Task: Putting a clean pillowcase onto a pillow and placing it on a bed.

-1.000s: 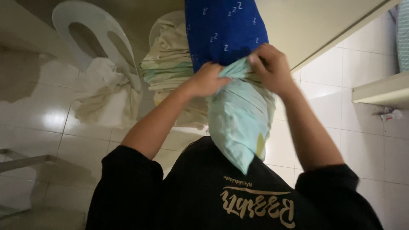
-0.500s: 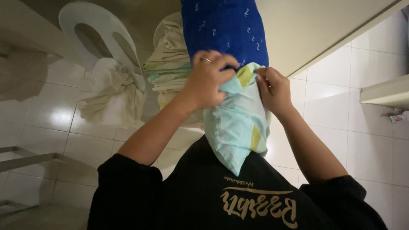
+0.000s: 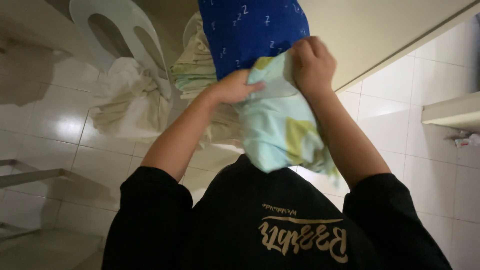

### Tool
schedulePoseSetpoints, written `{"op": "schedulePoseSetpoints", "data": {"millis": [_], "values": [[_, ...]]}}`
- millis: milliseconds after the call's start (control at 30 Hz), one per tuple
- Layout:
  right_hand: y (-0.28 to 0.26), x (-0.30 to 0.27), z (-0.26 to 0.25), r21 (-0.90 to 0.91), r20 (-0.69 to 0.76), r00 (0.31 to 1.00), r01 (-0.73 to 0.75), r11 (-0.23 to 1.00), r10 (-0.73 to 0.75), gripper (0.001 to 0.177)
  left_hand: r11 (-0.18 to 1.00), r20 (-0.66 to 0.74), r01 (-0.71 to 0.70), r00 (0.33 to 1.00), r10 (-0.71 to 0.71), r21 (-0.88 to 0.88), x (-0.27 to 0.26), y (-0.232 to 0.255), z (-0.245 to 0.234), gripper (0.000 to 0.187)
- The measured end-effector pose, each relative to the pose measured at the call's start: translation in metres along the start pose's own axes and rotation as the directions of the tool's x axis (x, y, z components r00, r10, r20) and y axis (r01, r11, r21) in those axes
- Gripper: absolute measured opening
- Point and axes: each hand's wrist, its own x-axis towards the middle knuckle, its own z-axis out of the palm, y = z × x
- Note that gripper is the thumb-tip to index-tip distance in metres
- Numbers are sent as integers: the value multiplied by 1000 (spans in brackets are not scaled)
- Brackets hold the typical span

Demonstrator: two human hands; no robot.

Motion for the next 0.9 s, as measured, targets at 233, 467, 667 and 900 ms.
{"op": "schedulePoseSetpoints", "data": {"millis": [233,467,667,900], "values": [[-31,5,-41,273,320,947,-115,955,23,35,943,-314,-92,949,-13,-319,-13,-36,-6,42],[-9,-12,-10,-19,396,902,-177,984,170,31,973,-435,-207,889,142,-105,-27,-7,11,50],[5,-6,-5,-56,245,943,-219,974,226,28,967,-543,-216,800,256,138,-53,41,16,55],[7,-19,-32,-117,38,992,-118,986,124,39,957,-455,-35,874,169,288,-8,26,29,40]]}}
